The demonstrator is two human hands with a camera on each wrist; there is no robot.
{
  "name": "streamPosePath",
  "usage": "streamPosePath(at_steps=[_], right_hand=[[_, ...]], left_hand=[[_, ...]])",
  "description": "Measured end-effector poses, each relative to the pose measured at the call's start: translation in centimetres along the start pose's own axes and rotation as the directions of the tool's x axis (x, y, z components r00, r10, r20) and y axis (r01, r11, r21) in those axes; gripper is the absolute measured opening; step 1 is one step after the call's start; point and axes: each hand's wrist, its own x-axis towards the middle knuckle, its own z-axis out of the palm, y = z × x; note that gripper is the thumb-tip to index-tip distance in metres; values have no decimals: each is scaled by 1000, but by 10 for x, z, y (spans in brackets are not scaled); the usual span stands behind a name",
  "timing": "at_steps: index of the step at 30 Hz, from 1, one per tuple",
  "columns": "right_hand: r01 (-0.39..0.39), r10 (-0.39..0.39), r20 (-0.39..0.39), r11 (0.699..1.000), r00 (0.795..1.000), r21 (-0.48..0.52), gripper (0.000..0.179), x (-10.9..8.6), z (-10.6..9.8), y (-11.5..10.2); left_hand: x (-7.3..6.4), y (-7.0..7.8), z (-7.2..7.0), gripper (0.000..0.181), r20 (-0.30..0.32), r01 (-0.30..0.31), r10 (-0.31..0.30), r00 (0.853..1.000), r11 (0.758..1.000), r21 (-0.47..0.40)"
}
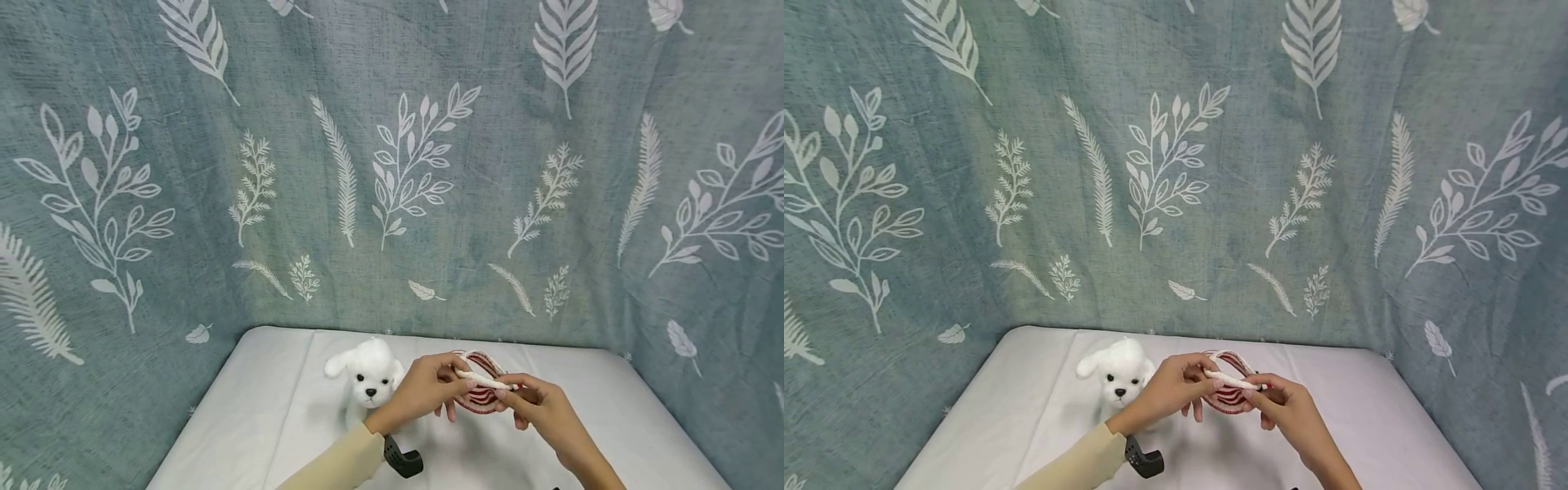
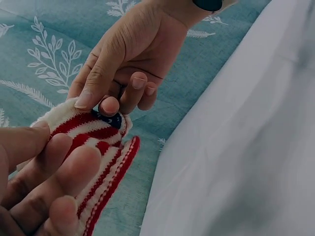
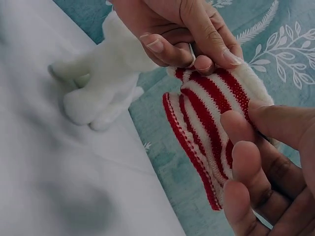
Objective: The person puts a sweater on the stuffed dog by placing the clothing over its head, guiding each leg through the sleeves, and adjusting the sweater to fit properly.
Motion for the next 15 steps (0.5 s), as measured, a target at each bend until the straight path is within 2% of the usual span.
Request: streamPosePath(at_steps=[7,15], right_hand=[[45,-45,25,999,999,3,40,7,7,-14],[138,-138,76,990,987,5,40,18,14,-33]], left_hand=[[-3,12,-15,12,-28,-19,20,999,999,32],[-5,25,-34,16,-64,-53,58,996,996,76]])
